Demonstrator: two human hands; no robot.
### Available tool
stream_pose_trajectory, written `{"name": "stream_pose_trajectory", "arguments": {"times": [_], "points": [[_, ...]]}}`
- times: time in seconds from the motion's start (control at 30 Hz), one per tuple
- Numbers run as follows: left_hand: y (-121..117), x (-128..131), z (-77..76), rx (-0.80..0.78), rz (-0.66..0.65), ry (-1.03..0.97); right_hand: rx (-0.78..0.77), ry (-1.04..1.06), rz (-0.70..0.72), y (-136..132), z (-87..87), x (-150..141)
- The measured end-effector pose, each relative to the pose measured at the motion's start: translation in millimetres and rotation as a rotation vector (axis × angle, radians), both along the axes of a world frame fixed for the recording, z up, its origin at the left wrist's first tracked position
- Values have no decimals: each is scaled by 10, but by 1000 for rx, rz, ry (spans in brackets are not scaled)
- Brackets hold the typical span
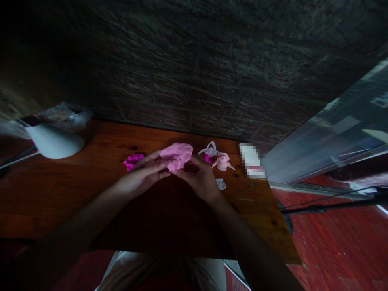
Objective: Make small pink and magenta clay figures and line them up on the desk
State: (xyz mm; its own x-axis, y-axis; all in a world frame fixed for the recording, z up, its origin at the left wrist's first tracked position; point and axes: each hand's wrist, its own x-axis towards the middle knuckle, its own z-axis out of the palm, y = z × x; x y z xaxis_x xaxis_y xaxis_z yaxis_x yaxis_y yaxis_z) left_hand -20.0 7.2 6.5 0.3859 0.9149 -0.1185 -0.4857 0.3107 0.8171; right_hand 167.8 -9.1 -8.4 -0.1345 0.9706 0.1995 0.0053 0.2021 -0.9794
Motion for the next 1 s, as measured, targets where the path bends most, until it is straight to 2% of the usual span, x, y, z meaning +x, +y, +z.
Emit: {"name": "stream_pose_trajectory", "arguments": {"times": [0.13, 0.27, 0.47, 0.7, 1.0], "points": [[5, 0, -29, -74, 21, -7, 37, -66, -13, -4, -15, 20], [-3, 19, -9, -61, -19, -32, 94, -141, -49, -17, 13, 34], [-9, 54, 4, -35, 39, -33, -25, -64, 14, -31, 135, 75], [-28, 77, 25, -39, 62, -30, -140, 34, -129, -8, 141, 78], [-49, 120, 22, 25, 89, 16, -183, 62, -118, -20, 129, 57]]}}
